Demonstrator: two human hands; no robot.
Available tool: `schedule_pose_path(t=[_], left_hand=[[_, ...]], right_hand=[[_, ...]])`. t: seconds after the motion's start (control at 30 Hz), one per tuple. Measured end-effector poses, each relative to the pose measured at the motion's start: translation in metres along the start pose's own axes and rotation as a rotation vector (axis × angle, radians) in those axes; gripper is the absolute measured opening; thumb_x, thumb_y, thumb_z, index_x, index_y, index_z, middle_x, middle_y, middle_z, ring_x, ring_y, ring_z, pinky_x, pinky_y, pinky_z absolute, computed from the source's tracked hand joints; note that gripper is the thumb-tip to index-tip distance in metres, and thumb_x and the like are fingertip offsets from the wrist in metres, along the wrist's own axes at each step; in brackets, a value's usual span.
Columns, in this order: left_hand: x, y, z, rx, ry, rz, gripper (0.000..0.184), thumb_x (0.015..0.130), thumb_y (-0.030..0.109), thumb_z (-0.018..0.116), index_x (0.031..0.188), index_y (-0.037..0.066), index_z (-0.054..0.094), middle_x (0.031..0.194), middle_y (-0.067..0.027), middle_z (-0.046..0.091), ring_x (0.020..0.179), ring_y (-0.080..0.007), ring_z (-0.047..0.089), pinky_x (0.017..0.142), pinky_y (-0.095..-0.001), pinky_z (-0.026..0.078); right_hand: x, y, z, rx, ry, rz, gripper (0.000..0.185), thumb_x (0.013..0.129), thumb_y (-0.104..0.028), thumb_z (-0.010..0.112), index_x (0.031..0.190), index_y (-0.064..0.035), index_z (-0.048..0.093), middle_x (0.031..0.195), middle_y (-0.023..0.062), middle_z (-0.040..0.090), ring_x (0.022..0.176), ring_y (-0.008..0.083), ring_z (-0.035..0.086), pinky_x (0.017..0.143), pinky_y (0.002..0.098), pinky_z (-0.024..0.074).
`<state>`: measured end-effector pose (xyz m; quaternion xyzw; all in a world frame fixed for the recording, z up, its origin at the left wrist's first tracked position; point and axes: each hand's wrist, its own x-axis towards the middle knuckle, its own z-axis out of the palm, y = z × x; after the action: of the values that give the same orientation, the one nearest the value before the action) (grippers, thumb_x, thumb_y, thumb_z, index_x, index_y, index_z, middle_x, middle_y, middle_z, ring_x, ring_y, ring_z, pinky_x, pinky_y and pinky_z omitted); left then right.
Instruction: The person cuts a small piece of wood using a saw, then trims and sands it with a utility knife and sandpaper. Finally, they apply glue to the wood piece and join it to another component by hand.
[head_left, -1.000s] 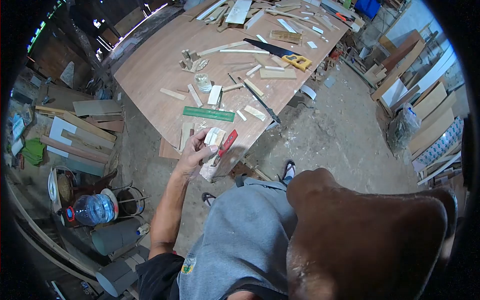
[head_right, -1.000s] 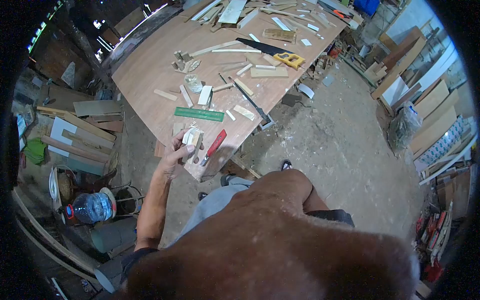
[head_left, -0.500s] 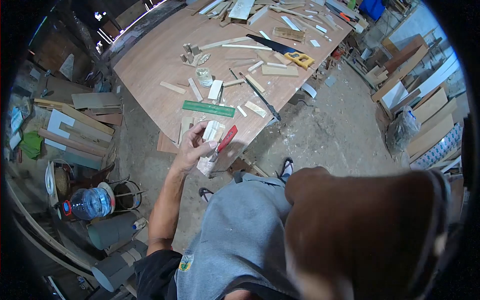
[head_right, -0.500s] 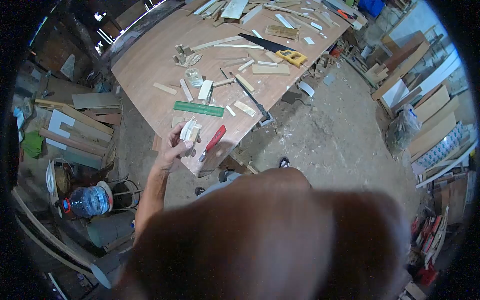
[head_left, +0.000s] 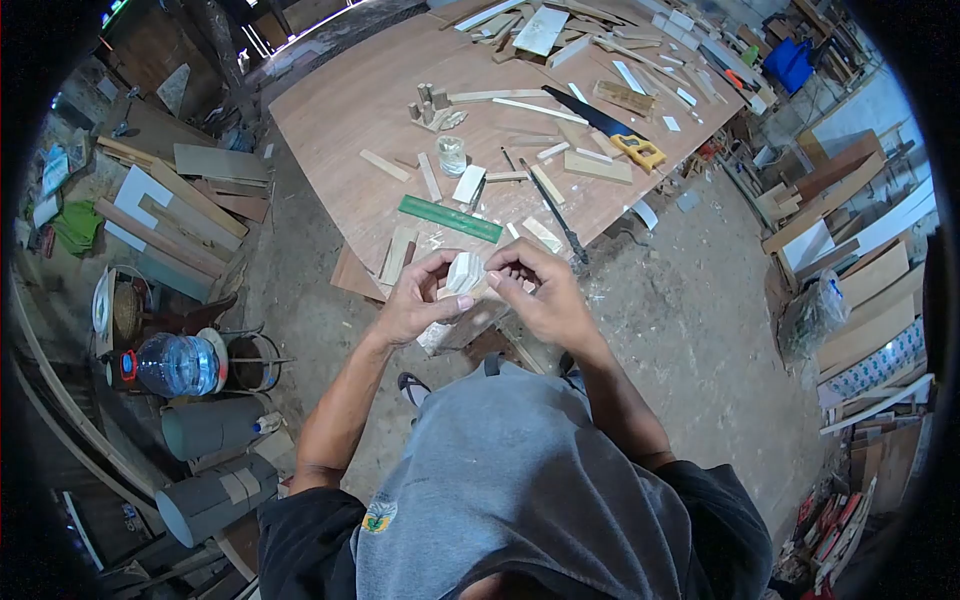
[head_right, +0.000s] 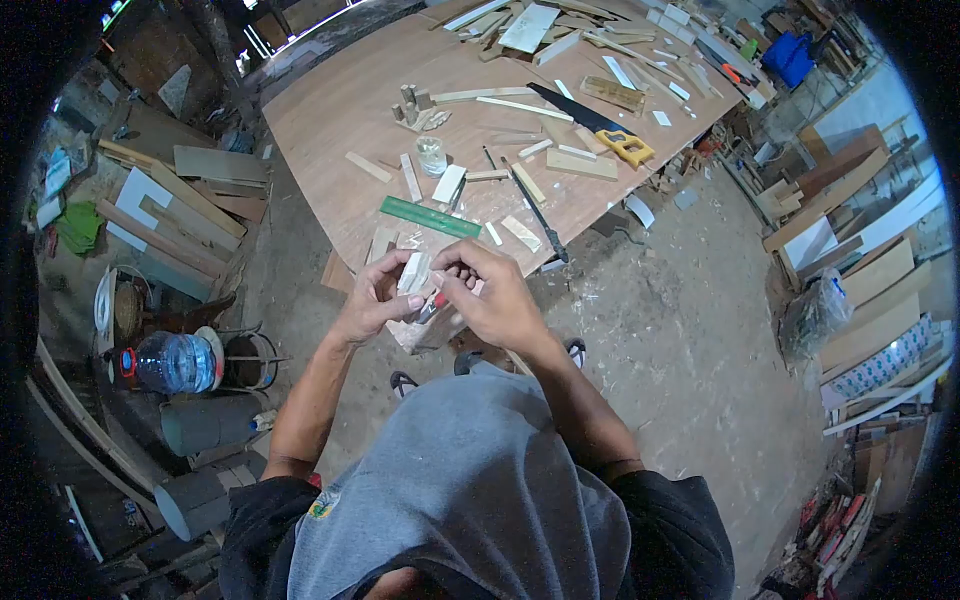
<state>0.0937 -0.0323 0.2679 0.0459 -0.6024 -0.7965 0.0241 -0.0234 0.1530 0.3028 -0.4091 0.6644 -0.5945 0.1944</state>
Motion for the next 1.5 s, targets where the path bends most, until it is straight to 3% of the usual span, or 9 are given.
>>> schedule_pose_path(t=[0.17, 0.37, 0.43, 0.53, 0.77, 1.07, 1.13, 1.23, 1.5], left_hand=[[-0.002, -0.004, 0.000, 0.026, 0.002, 0.014, 0.059, 0.081, 0.008, 0.079, 0.132, -0.002, 0.051, 0.118, -0.0061, 0.060, 0.104, -0.0104, 0.059, 0.088, -0.0253, 0.050], [-0.004, -0.004, 0.005, -0.042, -0.028, 0.012, 0.061, 0.080, 0.006, 0.078, 0.134, -0.003, 0.049, 0.121, -0.0069, 0.059, 0.110, -0.0129, 0.058, 0.098, -0.0289, 0.046], [-0.005, -0.003, 0.005, -0.036, -0.025, 0.002, 0.062, 0.080, 0.005, 0.077, 0.134, -0.003, 0.048, 0.121, -0.0072, 0.059, 0.112, -0.0134, 0.057, 0.100, -0.0294, 0.045], [-0.004, -0.004, 0.005, -0.024, -0.034, 0.002, 0.063, 0.079, 0.005, 0.077, 0.135, -0.003, 0.048, 0.123, -0.0079, 0.058, 0.115, -0.0143, 0.056, 0.102, -0.0304, 0.043], [-0.001, 0.001, 0.013, 0.033, -0.108, 0.026, 0.067, 0.079, 0.004, 0.078, 0.137, -0.003, 0.046, 0.127, -0.0088, 0.056, 0.119, -0.0166, 0.054, 0.104, -0.0328, 0.042], [-0.001, -0.006, 0.009, 0.118, -0.105, 0.082, 0.067, 0.078, 0.004, 0.079, 0.137, -0.003, 0.047, 0.129, -0.0096, 0.056, 0.121, -0.0174, 0.053, 0.104, -0.0328, 0.043], [-0.001, -0.003, 0.011, 0.115, -0.091, 0.068, 0.067, 0.078, 0.004, 0.079, 0.137, -0.003, 0.048, 0.129, -0.0098, 0.056, 0.121, -0.0174, 0.053, 0.104, -0.0327, 0.043], [-0.002, -0.005, 0.010, 0.114, -0.073, 0.062, 0.066, 0.078, 0.004, 0.079, 0.136, -0.004, 0.048, 0.130, -0.0102, 0.055, 0.121, -0.0175, 0.054, 0.104, -0.0326, 0.044], [-0.005, 0.002, 0.015, 0.180, -0.066, 0.106, 0.064, 0.079, 0.005, 0.079, 0.135, -0.004, 0.050, 0.131, -0.0099, 0.055, 0.121, -0.0183, 0.054, 0.105, -0.0343, 0.044]], right_hand=[[0.000, 0.002, -0.005, 0.085, -0.032, 0.081, 0.012, 0.094, -0.007, 0.062, 0.101, 0.0019, 0.061, 0.089, 0.0071, 0.063, 0.079, 0.0112, 0.059, 0.072, 0.0280, 0.0485], [-0.001, 0.016, -0.009, -0.023, -0.101, -0.120, 0.010, 0.097, -0.008, 0.059, 0.101, 0.0014, 0.058, 0.092, 0.0042, 0.062, 0.079, 0.0118, 0.059, 0.072, 0.0260, 0.0486], [-0.004, 0.006, -0.013, 0.366, -0.117, 0.302, 0.009, 0.098, -0.008, 0.058, 0.103, 0.0000, 0.058, 0.089, 0.0046, 0.062, 0.073, 0.0101, 0.059, 0.064, 0.0247, 0.0494], [-0.004, 0.005, -0.026, 0.555, -0.052, 0.391, 0.010, 0.098, -0.007, 0.058, 0.105, 0.0002, 0.058, 0.085, 0.0054, 0.062, 0.067, 0.0086, 0.059, 0.057, 0.0239, 0.0498], [-0.004, 0.012, -0.025, 0.621, -0.040, 0.365, 0.012, 0.096, -0.005, 0.060, 0.105, 0.0031, 0.058, 0.081, 0.0057, 0.061, 0.064, 0.0096, 0.060, 0.056, 0.0251, 0.0510], [-0.010, 0.019, -0.016, 0.411, -0.082, 0.221, 0.017, 0.091, 0.002, 0.061, 0.108, 0.0039, 0.062, 0.104, 0.0074, 0.063, 0.090, 0.0096, 0.062, 0.076, 0.0244, 0.0528], [-0.011, 0.019, -0.018, 0.152, -0.069, -0.001, 0.026, 0.087, 0.005, 0.062, 0.113, 0.0040, 0.063, 0.116, 0.0106, 0.060, 0.106, 0.0133, 0.060, 0.087, 0.0260, 0.0527], [-0.016, 0.012, -0.020, 0.313, -0.126, 0.085, 0.036, 0.083, 0.007, 0.065, 0.119, 0.0029, 0.063, 0.125, 0.0134, 0.057, 0.117, 0.0176, 0.057, 0.096, 0.0287, 0.0510], [-0.025, 0.019, -0.016, 0.296, -0.091, -0.003, 0.038, 0.079, 0.007, 0.069, 0.117, 0.0028, 0.064, 0.133, 0.0159, 0.055, 0.120, 0.0224, 0.058, 0.096, 0.0328, 0.0530]])
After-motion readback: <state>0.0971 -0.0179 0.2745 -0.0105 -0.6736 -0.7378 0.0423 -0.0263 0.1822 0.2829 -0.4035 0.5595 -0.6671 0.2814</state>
